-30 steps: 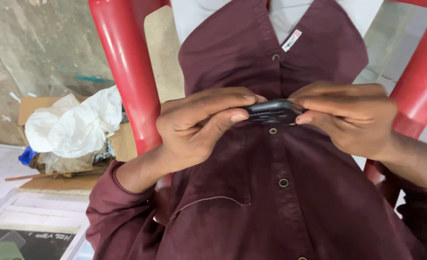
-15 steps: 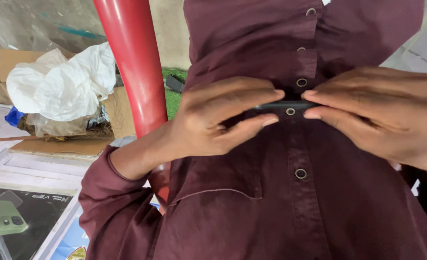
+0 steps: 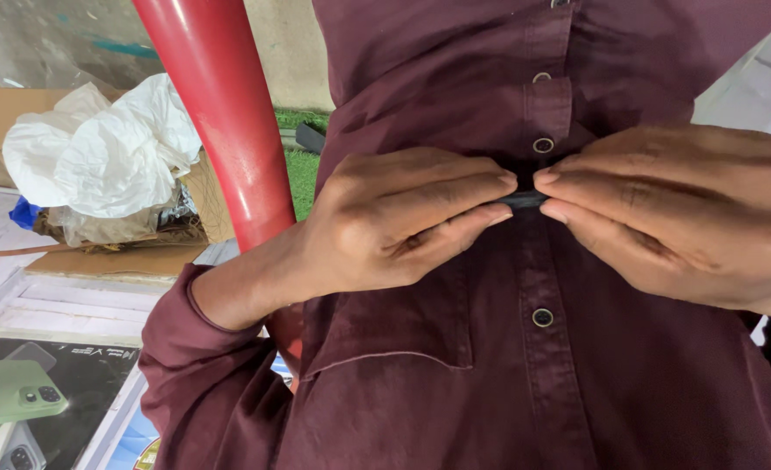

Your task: The person uses a screwdriver to remove screws from a disassembled smartphone, then places the back cover onto the device and presses the edges to secure it. The person then wipes the back of the phone with a cloth.

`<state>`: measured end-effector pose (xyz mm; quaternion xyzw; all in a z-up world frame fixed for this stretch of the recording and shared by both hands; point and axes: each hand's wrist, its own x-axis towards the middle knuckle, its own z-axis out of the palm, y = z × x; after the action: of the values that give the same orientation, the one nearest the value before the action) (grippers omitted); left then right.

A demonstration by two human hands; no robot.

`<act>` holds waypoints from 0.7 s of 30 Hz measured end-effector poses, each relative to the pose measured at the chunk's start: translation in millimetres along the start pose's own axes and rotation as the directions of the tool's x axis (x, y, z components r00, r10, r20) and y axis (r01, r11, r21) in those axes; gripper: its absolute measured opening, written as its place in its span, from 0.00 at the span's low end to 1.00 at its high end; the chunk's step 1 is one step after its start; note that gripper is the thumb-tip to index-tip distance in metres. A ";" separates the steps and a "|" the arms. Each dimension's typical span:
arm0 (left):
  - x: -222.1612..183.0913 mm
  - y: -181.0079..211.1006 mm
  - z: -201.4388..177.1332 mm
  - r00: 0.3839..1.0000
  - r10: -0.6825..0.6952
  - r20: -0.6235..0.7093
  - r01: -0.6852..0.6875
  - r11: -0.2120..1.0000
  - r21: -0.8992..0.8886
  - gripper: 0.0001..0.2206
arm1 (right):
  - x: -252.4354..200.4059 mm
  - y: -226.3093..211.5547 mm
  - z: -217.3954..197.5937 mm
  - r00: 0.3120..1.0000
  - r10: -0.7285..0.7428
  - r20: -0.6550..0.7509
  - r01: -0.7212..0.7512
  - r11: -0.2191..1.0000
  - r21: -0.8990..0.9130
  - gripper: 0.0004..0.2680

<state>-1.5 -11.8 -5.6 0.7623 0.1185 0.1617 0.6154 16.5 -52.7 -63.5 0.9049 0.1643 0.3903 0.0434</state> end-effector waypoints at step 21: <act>-2.8 -9.9 -10.0 1.000 -0.001 0.025 0.000 1.000 0.010 0.10 | 149.1 182.2 119.3 0.177 -0.979 0.101 -0.327 0.039 0.944 0.09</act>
<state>-7.8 -1.8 -13.6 0.7671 0.1117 0.1514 0.6133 246.2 -169.1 -5.1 0.6110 0.6001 -0.4191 -0.3017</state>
